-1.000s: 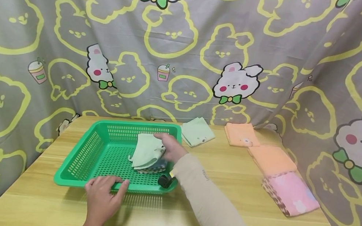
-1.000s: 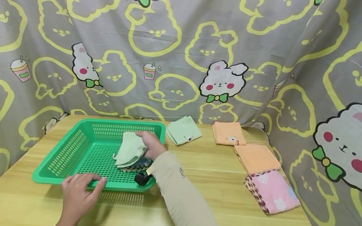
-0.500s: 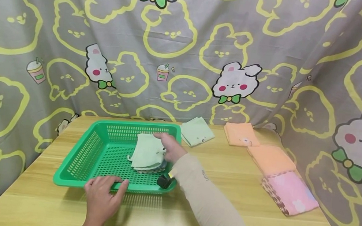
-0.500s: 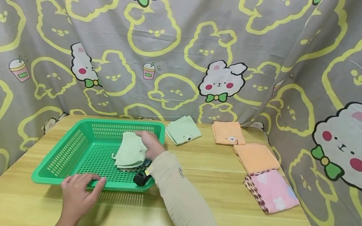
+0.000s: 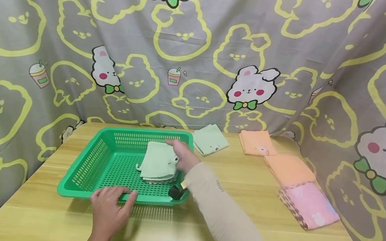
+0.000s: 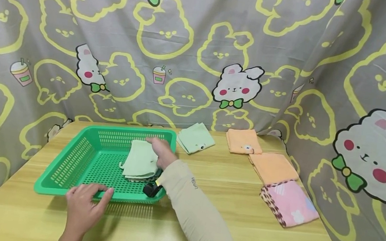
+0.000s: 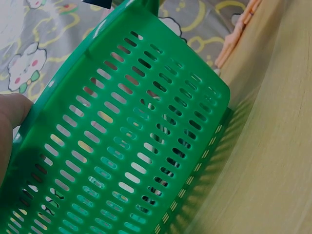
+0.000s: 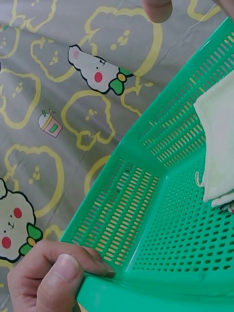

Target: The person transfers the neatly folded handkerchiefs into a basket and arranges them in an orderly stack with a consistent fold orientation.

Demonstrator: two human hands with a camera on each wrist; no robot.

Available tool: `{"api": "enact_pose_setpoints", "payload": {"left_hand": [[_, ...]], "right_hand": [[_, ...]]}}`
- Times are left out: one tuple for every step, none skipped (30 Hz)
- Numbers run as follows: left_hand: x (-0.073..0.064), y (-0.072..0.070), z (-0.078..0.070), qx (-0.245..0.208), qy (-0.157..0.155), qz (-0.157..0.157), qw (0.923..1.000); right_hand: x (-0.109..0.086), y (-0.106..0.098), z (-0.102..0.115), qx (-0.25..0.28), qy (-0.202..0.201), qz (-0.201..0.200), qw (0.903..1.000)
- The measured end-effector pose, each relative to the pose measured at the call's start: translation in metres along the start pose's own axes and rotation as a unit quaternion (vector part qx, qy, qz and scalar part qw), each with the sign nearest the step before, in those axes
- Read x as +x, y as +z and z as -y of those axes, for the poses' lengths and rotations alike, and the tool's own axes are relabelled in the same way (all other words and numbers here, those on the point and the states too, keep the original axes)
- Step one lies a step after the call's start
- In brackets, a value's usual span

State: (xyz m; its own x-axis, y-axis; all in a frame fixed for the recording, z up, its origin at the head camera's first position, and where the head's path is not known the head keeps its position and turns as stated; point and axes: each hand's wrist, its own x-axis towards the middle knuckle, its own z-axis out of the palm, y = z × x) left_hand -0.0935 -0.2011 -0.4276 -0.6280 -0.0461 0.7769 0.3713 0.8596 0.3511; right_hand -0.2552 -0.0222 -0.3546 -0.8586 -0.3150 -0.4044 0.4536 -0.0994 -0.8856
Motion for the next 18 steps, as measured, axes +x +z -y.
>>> {"api": "enact_pose_setpoints", "payload": {"left_hand": [[0.0002,-0.0002,0.0,0.0,0.0,0.0,1.0],[0.0003,-0.0003,-0.0001,0.0,-0.001,0.001,1.0],[0.0003,-0.0005,-0.0001,0.0,-0.001,0.001,1.0],[0.0003,-0.0007,-0.0001,0.0,-0.002,0.002,1.0],[0.0002,-0.0008,-0.0001,0.001,-0.003,0.003,1.0],[0.0001,-0.001,-0.0001,0.001,-0.004,0.004,1.0],[-0.0001,-0.0011,-0.0002,0.001,-0.005,0.005,1.0],[-0.0002,-0.0012,-0.0002,0.002,-0.006,0.005,1.0],[-0.0004,-0.0013,-0.0002,0.002,-0.007,0.006,1.0],[-0.0004,-0.0014,-0.0003,0.001,-0.007,0.006,1.0],[-0.0005,-0.0014,-0.0003,0.001,-0.007,0.006,1.0],[-0.0005,-0.0014,-0.0003,0.001,-0.007,0.006,1.0],[-0.0005,-0.0013,-0.0003,0.001,-0.006,0.006,1.0],[-0.0004,-0.0012,-0.0003,0.001,-0.005,0.006,1.0],[-0.0004,-0.001,-0.0004,0.001,-0.004,0.005,1.0],[-0.0003,-0.0008,-0.0004,0.002,-0.004,0.004,1.0],[-0.0002,-0.0007,-0.0005,0.002,-0.003,0.004,1.0],[-0.0001,-0.0005,-0.0006,0.003,-0.003,0.003,1.0]], "right_hand": [[-0.0001,0.0001,0.0005,-0.001,0.0,-0.003,1.0],[-0.0004,0.0001,0.0012,-0.001,0.001,-0.006,1.0],[-0.0004,0.0001,0.0019,0.0,0.001,-0.008,1.0],[-0.0003,0.0002,0.0025,0.003,0.002,-0.008,1.0],[-0.0005,0.0002,0.003,0.005,0.002,-0.008,1.0],[-0.0011,0.0,0.0036,0.006,0.002,-0.007,1.0],[-0.0015,0.0,0.0042,0.008,0.001,-0.006,1.0],[-0.002,-0.0001,0.0047,0.009,0.0,-0.005,0.9999],[-0.0025,-0.0001,0.005,0.011,-0.003,-0.003,0.9999],[-0.0027,-0.0003,0.0051,0.012,-0.005,0.0,0.9999],[-0.0033,-0.0005,0.0053,0.013,-0.006,0.003,0.9999],[-0.0038,-0.0008,0.0056,0.016,-0.006,0.006,0.9998],[-0.0037,-0.0011,0.0056,0.019,-0.006,0.01,0.9998],[-0.0039,-0.0017,0.0056,0.02,-0.006,0.012,0.9997],[-0.0037,-0.0023,0.0054,0.023,-0.006,0.016,0.9996],[-0.0033,-0.0031,0.0052,0.024,-0.005,0.02,0.9995],[-0.0034,-0.0039,0.0051,0.027,-0.005,0.024,0.9993],[-0.0034,-0.0047,0.0051,0.026,-0.006,0.026,0.9993]]}}
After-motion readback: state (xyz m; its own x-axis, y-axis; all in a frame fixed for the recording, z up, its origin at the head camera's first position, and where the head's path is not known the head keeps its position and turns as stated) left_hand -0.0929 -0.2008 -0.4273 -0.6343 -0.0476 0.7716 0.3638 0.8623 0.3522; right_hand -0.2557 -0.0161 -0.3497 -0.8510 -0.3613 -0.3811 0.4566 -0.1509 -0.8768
